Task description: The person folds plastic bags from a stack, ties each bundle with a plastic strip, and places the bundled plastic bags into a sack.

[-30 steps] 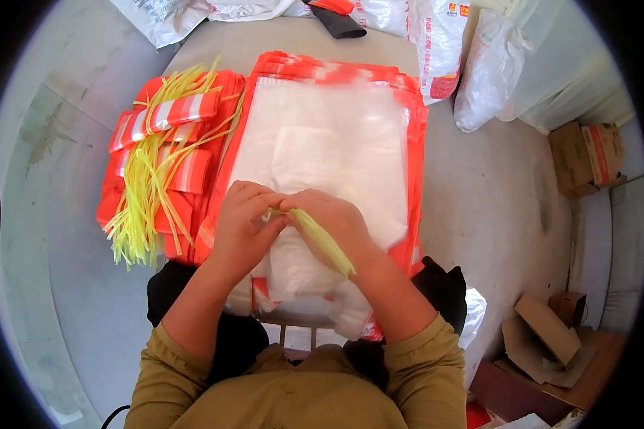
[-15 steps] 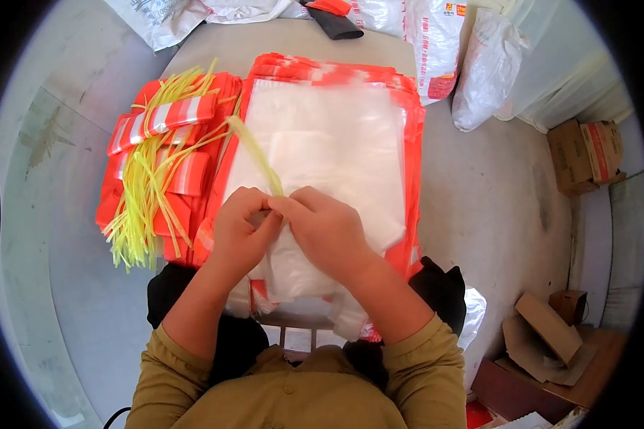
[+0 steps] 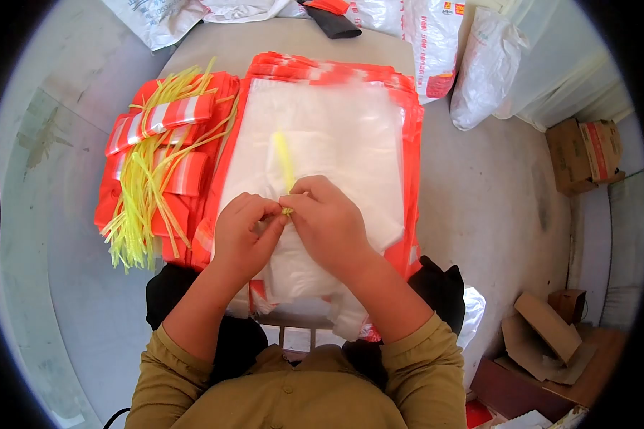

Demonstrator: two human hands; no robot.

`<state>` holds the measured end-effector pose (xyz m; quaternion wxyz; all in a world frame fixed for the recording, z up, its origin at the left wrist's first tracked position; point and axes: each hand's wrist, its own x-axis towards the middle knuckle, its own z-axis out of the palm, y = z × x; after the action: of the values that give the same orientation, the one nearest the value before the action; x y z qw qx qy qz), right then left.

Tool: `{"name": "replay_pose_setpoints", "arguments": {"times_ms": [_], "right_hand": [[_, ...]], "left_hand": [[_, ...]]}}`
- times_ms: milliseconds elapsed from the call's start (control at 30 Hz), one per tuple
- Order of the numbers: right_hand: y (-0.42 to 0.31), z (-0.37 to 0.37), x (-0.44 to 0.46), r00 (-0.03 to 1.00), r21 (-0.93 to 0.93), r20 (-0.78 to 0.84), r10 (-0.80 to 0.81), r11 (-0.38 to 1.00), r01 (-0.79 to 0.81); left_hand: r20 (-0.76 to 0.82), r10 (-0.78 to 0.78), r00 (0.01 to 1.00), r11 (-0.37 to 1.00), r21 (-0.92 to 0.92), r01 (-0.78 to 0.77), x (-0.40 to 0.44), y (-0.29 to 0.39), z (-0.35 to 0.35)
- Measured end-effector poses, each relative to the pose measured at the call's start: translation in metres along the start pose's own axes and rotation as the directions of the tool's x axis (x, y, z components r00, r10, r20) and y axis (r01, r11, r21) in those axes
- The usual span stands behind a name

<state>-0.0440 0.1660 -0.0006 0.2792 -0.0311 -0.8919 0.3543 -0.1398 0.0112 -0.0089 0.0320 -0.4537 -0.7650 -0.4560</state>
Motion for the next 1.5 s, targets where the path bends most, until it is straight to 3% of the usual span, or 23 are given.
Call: {"name": "replay_pose_setpoints", "arguments": {"times_ms": [133, 267, 333, 433, 533, 667, 833, 933, 1133, 1333, 1433, 1500], "right_hand": [[0.001, -0.002, -0.001, 1.000, 0.013, 0.007, 0.010, 1.000, -0.010], [-0.018, -0.011, 0.003, 0.906, 0.162, 0.168, 0.388, 0.896, -0.413], [-0.021, -0.018, 0.007, 0.829, 0.172, 0.271, 0.489, 0.823, -0.542], [-0.016, -0.023, 0.009, 0.800, 0.242, 0.354, 0.484, 0.779, -0.578], [-0.010, -0.029, 0.011, 0.772, 0.181, 0.473, 0.425, 0.811, -0.557], [-0.006, -0.017, 0.005, 0.931, 0.147, 0.301, 0.206, 0.954, -0.259], [-0.004, -0.009, 0.003, 0.990, 0.057, 0.142, 0.015, 0.998, -0.024], [-0.006, -0.009, 0.002, 0.994, 0.087, 0.100, 0.031, 0.995, -0.040], [0.004, -0.017, 0.000, 0.993, 0.061, 0.102, -0.067, 0.996, 0.061], [0.008, -0.031, -0.001, 0.975, 0.026, 0.194, -0.106, 0.994, 0.103], [0.010, -0.034, -0.006, 0.982, 0.087, 0.188, -0.005, 0.996, -0.012], [-0.004, -0.046, -0.005, 0.923, -0.054, 0.227, 0.311, 0.950, -0.307]], "left_hand": [[-0.020, -0.073, 0.997, 0.997, -0.036, 0.072, -0.004, -0.003, 0.005], [0.013, -0.156, 0.988, 0.986, -0.065, 0.156, -0.005, -0.003, 0.004], [0.023, -0.166, 0.986, 0.982, -0.084, 0.167, -0.004, -0.004, 0.004], [0.032, -0.159, 0.987, 0.983, -0.082, 0.162, -0.003, -0.005, 0.004], [0.047, -0.157, 0.986, 0.983, -0.085, 0.161, -0.004, -0.008, 0.006], [0.067, -0.166, 0.984, 0.983, -0.066, 0.171, -0.002, -0.008, 0.006], [0.078, -0.189, 0.979, 0.977, -0.082, 0.195, -0.002, -0.009, 0.005], [0.070, -0.189, 0.980, 0.977, -0.083, 0.195, -0.001, -0.005, 0.001], [-0.018, -0.053, 0.998, 0.990, 0.129, 0.055, 0.000, -0.015, 0.000], [0.029, -0.066, 0.997, 0.958, 0.281, 0.056, 0.006, -0.018, -0.006], [-0.162, -0.049, 0.986, 0.972, 0.220, 0.084, 0.009, -0.010, -0.006], [-0.164, -0.126, 0.978, 0.976, 0.155, 0.152, 0.006, -0.007, -0.010]]}}
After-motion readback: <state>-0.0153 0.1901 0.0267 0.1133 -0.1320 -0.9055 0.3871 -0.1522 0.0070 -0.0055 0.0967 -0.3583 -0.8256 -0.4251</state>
